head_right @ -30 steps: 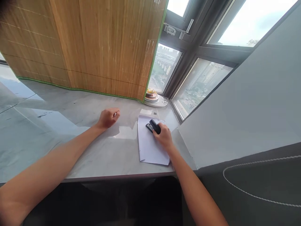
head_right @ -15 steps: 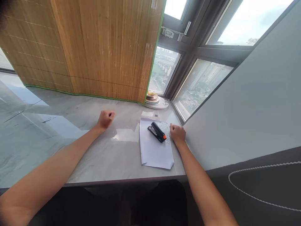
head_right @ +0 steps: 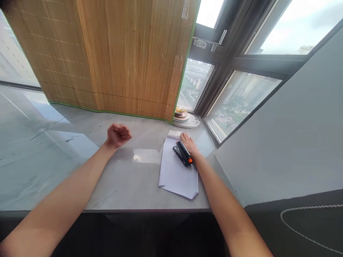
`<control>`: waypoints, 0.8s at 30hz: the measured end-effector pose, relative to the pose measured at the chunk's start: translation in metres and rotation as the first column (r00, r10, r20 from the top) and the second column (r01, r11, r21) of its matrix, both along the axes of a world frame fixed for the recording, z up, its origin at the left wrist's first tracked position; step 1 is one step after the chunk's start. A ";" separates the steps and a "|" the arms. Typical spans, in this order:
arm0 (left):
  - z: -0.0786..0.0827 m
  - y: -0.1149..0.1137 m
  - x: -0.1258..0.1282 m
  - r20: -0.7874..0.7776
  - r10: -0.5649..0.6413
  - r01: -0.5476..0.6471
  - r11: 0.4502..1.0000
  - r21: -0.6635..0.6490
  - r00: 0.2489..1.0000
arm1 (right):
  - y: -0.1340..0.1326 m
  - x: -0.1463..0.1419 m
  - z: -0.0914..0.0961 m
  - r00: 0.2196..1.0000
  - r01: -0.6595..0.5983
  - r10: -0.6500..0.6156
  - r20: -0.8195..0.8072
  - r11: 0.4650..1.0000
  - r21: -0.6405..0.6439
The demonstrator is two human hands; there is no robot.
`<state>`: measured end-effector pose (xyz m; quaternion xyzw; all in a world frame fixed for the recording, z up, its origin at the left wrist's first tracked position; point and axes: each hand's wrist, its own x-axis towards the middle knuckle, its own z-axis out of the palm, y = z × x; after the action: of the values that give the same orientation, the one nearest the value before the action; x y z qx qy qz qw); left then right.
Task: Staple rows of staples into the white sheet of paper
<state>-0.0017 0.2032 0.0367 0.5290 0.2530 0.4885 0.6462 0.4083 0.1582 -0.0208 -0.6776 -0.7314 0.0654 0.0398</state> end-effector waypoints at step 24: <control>-0.018 0.018 -0.120 0.767 0.354 -0.611 0.789 0.062 0.535 | 0.037 -0.212 0.042 0.986 0.057 -0.024 -0.168 0.980 0.192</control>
<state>-0.1213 0.2211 0.0192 0.2987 0.0325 0.8504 0.4319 0.1959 0.1950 0.0209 -0.6775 -0.7145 0.0481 0.1678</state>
